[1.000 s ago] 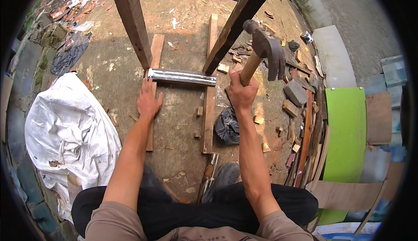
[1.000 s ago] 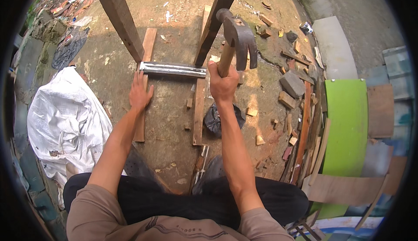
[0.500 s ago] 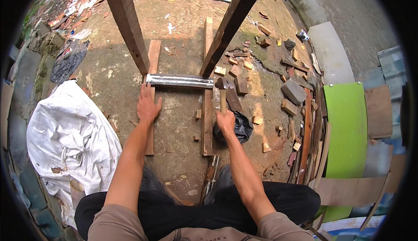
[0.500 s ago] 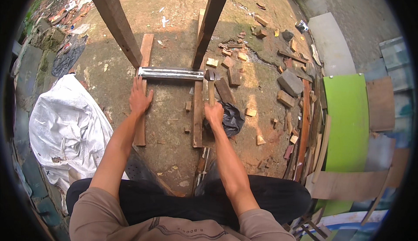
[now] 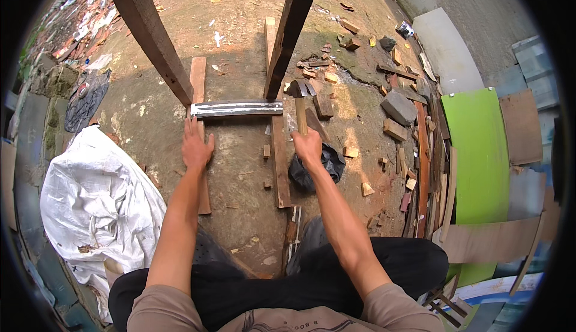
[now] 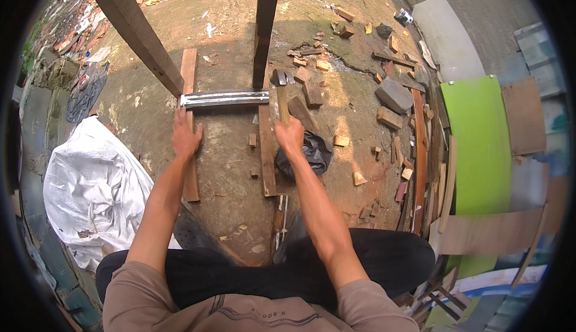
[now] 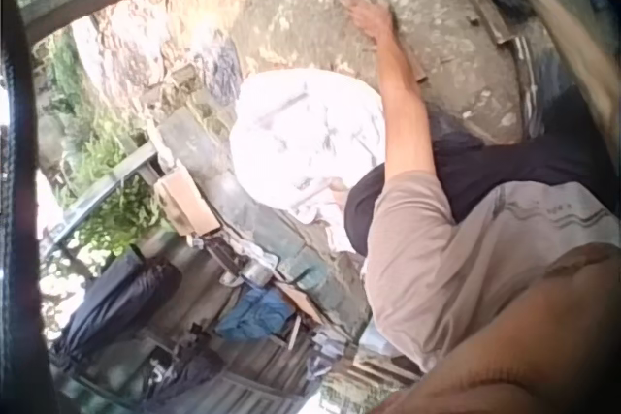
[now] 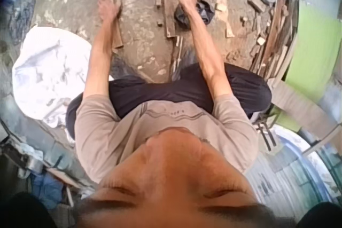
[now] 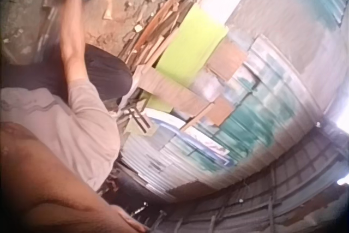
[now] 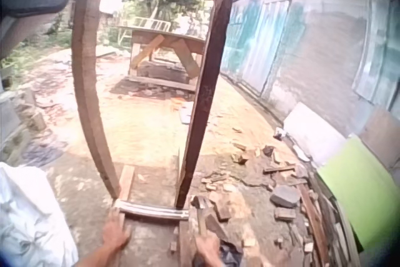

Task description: The person sits on the ground and repeatedly hammers nails into a metal bracket attached to a wooden frame. They retrieve nails from a black plastic bag and continue hammering along the bracket.

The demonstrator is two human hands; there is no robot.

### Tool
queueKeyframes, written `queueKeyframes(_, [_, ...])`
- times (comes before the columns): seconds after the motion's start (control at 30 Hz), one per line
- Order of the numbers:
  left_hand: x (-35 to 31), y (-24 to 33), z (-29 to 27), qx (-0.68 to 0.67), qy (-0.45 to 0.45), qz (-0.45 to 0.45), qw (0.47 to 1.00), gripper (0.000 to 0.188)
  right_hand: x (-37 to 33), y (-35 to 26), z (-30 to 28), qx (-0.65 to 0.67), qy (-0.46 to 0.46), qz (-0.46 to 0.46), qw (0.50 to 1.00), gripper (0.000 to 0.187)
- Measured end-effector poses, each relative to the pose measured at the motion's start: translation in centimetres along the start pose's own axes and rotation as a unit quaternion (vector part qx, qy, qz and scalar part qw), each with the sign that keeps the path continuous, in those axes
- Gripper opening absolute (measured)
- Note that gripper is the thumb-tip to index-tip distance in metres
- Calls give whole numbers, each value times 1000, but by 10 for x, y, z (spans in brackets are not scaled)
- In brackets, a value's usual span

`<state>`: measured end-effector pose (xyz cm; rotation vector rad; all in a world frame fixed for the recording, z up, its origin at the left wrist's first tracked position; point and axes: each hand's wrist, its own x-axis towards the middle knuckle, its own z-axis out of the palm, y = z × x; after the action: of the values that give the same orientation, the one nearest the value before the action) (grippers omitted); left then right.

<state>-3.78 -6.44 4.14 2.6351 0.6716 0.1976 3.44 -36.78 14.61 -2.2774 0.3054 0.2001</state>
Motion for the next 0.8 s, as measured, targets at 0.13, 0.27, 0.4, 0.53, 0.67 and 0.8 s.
queueKeyframes(0.13, [0,-6,2,14,29,26,999,82,-11,-17,4,29,39,-33,998,27])
queueKeyframes(0.27, [-1,-9,2,19,48,38,998,82,-14,-25,6,109,51,-85,989,26])
queueKeyframes(0.4, [-2,-10,4,19,56,44,997,82,-8,3,27,48,32,-82,995,27])
queueKeyframes(0.53, [-3,-3,-2,0,11,19,1000,81,7,39,34,-35,-44,-19,998,35])
queueKeyframes(0.67, [1,-13,2,2,44,49,998,79,7,29,19,-25,-54,-24,998,37])
queueKeyframes(0.8, [7,-12,16,56,55,49,996,74,25,34,-8,-145,-129,18,981,36])
